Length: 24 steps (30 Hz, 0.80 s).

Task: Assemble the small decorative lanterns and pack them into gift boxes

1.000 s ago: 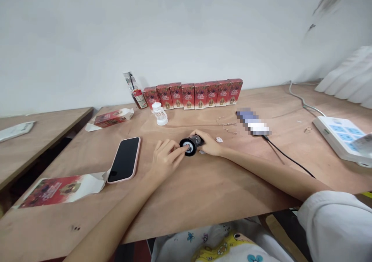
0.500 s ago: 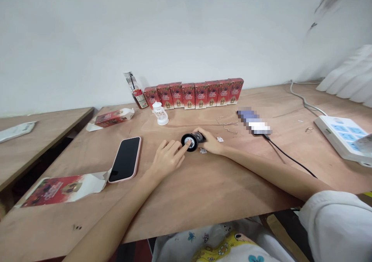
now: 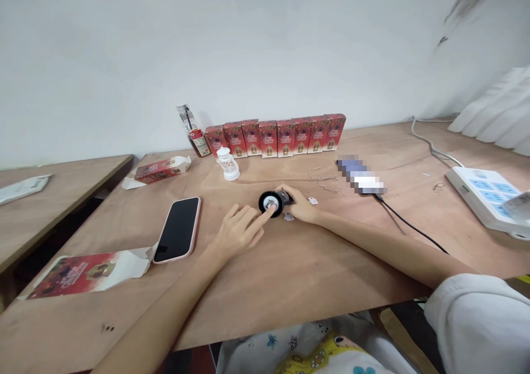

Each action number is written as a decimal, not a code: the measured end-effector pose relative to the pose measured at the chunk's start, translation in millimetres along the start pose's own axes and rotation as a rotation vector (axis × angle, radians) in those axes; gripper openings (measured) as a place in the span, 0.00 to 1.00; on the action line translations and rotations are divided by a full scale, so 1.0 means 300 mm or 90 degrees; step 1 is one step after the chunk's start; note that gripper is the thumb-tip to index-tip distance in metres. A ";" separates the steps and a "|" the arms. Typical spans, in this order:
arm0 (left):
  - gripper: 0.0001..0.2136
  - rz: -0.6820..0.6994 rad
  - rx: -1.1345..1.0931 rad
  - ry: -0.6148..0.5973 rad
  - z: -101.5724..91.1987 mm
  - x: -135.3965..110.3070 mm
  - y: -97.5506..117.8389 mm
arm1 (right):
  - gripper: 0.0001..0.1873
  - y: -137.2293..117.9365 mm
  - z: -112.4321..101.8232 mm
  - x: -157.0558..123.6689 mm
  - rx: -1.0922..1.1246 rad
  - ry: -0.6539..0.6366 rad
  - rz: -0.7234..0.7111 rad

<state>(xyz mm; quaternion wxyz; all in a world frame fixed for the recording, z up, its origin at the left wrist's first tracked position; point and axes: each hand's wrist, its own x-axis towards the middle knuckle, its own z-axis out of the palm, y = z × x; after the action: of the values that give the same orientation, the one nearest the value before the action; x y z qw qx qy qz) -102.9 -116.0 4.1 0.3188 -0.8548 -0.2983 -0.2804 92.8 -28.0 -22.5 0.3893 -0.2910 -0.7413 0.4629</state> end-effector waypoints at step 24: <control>0.10 -0.136 -0.113 -0.186 0.089 0.014 0.101 | 0.23 0.039 0.005 0.018 0.126 0.157 0.038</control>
<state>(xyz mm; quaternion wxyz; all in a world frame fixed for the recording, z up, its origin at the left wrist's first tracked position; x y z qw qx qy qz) -71.7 -114.2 -21.7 0.1637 -0.8749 -0.4042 -0.2105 89.5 -19.7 -31.9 0.4903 -0.3281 -0.6296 0.5056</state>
